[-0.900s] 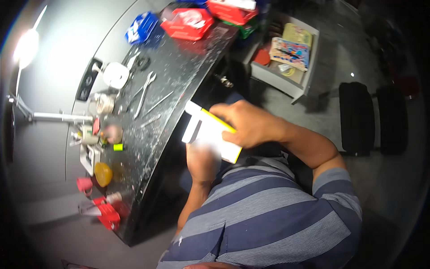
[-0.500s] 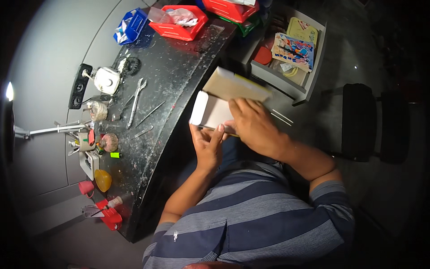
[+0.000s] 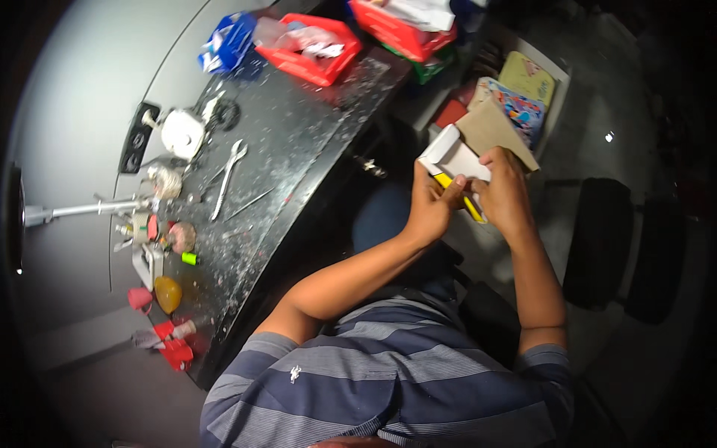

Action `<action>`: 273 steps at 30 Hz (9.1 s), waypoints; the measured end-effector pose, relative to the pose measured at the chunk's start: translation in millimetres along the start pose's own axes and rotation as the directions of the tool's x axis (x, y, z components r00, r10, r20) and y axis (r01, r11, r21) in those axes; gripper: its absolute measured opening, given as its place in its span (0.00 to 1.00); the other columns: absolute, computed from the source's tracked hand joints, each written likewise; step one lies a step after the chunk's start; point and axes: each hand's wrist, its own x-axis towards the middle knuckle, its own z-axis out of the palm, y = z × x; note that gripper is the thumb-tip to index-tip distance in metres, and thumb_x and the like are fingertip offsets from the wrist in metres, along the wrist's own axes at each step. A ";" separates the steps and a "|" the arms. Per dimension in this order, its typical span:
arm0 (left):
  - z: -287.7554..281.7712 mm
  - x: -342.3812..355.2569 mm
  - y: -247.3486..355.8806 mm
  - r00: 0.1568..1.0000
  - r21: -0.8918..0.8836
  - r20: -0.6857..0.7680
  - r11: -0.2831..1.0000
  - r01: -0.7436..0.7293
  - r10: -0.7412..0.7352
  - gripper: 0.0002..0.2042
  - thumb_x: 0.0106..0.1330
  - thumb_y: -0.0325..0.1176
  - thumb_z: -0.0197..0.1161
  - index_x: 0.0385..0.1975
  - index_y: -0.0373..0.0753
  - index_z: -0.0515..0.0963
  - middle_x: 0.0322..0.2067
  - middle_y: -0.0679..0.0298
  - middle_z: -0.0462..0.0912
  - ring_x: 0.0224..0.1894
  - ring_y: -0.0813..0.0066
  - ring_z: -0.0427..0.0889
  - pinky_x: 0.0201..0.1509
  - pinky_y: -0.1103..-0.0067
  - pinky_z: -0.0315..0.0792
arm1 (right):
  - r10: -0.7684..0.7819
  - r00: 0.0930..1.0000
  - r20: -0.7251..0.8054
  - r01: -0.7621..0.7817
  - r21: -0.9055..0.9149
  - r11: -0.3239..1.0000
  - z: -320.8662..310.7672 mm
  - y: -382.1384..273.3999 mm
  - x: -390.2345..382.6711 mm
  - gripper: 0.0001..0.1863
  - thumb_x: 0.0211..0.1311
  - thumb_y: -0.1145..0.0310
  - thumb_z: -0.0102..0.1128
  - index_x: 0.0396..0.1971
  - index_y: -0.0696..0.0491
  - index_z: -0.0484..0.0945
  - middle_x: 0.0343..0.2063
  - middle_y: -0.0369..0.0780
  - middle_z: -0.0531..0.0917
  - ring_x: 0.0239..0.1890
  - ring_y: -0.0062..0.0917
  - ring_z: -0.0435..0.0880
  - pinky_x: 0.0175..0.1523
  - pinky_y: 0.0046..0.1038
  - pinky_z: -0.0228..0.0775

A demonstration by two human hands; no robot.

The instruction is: The person removes a pink wax strip from a box and holds it over a burner flame to soften it. They then fold the wax strip by hand multiple times, pressing it into a compact rectangular shape.

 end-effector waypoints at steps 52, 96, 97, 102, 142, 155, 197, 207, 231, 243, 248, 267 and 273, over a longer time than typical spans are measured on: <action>-198.7 -223.8 149.7 0.909 0.095 -0.351 0.974 -0.205 0.226 0.15 0.78 0.26 0.58 0.61 0.29 0.72 0.50 0.58 0.85 0.49 0.76 0.84 0.57 0.75 0.79 | 0.402 0.914 0.051 -0.401 0.264 0.877 68.5 196.7 83.0 0.33 0.63 0.33 0.66 0.36 0.55 0.84 0.21 0.30 0.70 0.23 0.20 0.70 0.30 0.24 0.62; -450.2 -186.4 339.0 0.555 0.660 -0.514 0.715 -0.231 0.654 0.30 0.83 0.59 0.41 0.43 0.37 0.80 0.43 0.58 0.89 0.44 0.73 0.85 0.48 0.76 0.71 | -0.679 0.300 0.670 0.883 0.075 0.464 255.8 -432.9 -43.7 0.14 0.57 0.60 0.73 0.35 0.56 0.87 0.37 0.51 0.88 0.42 0.47 0.88 0.48 0.45 0.81; -449.6 -188.0 339.2 0.550 0.644 -0.514 0.720 -0.259 0.658 0.29 0.83 0.59 0.43 0.42 0.37 0.80 0.41 0.59 0.89 0.42 0.76 0.84 0.45 0.78 0.72 | -0.705 0.341 0.622 0.819 0.172 0.548 252.2 -437.6 -37.0 0.14 0.58 0.61 0.74 0.36 0.57 0.87 0.37 0.49 0.89 0.40 0.42 0.88 0.47 0.41 0.80; -443.2 -202.5 349.1 0.646 0.569 -0.549 0.803 -0.177 0.531 0.31 0.82 0.60 0.41 0.41 0.35 0.78 0.34 0.55 0.89 0.32 0.74 0.85 0.40 0.80 0.73 | -0.718 0.518 0.464 0.723 0.210 0.658 224.7 -444.1 -8.3 0.16 0.61 0.60 0.76 0.36 0.60 0.87 0.32 0.45 0.89 0.34 0.28 0.86 0.43 0.32 0.78; -419.0 -207.9 354.1 0.647 0.485 -0.610 0.862 -0.151 0.457 0.26 0.82 0.53 0.47 0.36 0.33 0.77 0.25 0.55 0.85 0.25 0.69 0.84 0.33 0.77 0.78 | -0.057 0.949 0.310 0.091 -0.094 0.991 171.6 -258.4 87.1 0.32 0.35 0.65 0.91 0.41 0.64 0.85 0.33 0.49 0.89 0.37 0.36 0.91 0.45 0.37 0.81; -424.0 -210.8 356.2 0.627 0.485 -0.635 0.865 -0.132 0.452 0.23 0.83 0.48 0.47 0.36 0.34 0.77 0.26 0.56 0.85 0.25 0.68 0.84 0.35 0.76 0.77 | -0.179 0.982 -0.061 0.166 -0.180 0.970 149.2 -256.1 109.0 0.19 0.53 0.68 0.80 0.40 0.61 0.83 0.35 0.52 0.89 0.41 0.45 0.90 0.49 0.42 0.79; -172.0 -82.2 230.9 0.901 0.302 -0.255 0.914 -0.270 0.350 0.19 0.71 0.19 0.57 0.61 0.23 0.71 0.50 0.46 0.85 0.45 0.72 0.88 0.43 0.80 0.85 | -0.432 0.682 0.590 -0.287 0.760 0.583 121.9 -225.7 32.7 0.16 0.66 0.72 0.71 0.51 0.63 0.82 0.41 0.42 0.88 0.42 0.22 0.89 0.48 0.24 0.82; -211.2 -17.7 267.5 0.793 0.524 -0.397 0.823 -0.217 0.462 0.14 0.71 0.19 0.49 0.51 0.20 0.77 0.34 0.54 0.88 0.27 0.73 0.87 0.23 0.78 0.79 | -0.420 0.751 0.509 -0.340 0.844 0.414 87.1 -199.3 68.2 0.21 0.67 0.68 0.68 0.54 0.63 0.78 0.44 0.40 0.86 0.44 0.21 0.86 0.52 0.25 0.81; -195.9 9.9 256.5 0.699 0.855 -0.261 0.496 -0.152 0.665 0.09 0.68 0.26 0.71 0.33 0.32 0.75 0.22 0.67 0.80 0.24 0.85 0.73 0.28 0.81 0.69 | -0.571 0.732 0.372 -0.251 0.926 0.282 89.0 -221.5 88.2 0.37 0.54 0.65 0.73 0.63 0.66 0.73 0.45 0.44 0.85 0.43 0.24 0.85 0.55 0.25 0.77; -204.0 -27.7 279.0 0.724 0.999 0.027 -0.030 -0.009 0.689 0.22 0.74 0.41 0.66 0.50 0.23 0.80 0.38 0.45 0.88 0.34 0.50 0.87 0.44 0.64 0.80 | -0.476 0.866 0.156 0.410 0.324 0.853 99.9 -225.0 90.0 0.43 0.49 0.70 0.81 0.66 0.65 0.72 0.66 0.50 0.72 0.56 0.31 0.82 0.61 0.30 0.75; -209.5 -81.2 288.7 0.907 0.405 -0.286 0.897 -0.177 0.308 0.14 0.72 0.27 0.66 0.52 0.27 0.76 0.25 0.63 0.84 0.19 0.85 0.79 0.19 0.87 0.67 | -0.718 0.601 0.352 0.601 0.392 0.696 95.8 -264.2 39.8 0.47 0.43 0.72 0.80 0.69 0.61 0.71 0.51 0.45 0.75 0.58 0.35 0.76 0.66 0.31 0.68; -378.8 -269.4 358.2 0.430 0.807 -0.397 0.531 -0.258 0.811 0.11 0.77 0.33 0.56 0.44 0.30 0.80 0.30 0.59 0.88 0.22 0.88 0.71 0.26 0.87 0.62 | -0.834 0.492 0.248 0.544 0.660 0.517 149.3 -356.3 22.3 0.30 0.60 0.72 0.75 0.63 0.60 0.78 0.59 0.45 0.83 0.61 0.29 0.81 0.67 0.32 0.68; -353.0 -290.8 314.8 0.310 0.889 -0.413 0.453 -0.064 0.856 0.06 0.72 0.26 0.64 0.42 0.31 0.82 0.30 0.64 0.87 0.26 0.88 0.75 0.30 0.87 0.66 | -0.758 0.616 0.215 0.785 -0.092 0.612 190.3 -319.7 35.1 0.28 0.57 0.64 0.78 0.57 0.57 0.81 0.59 0.50 0.82 0.64 0.47 0.79 0.70 0.39 0.69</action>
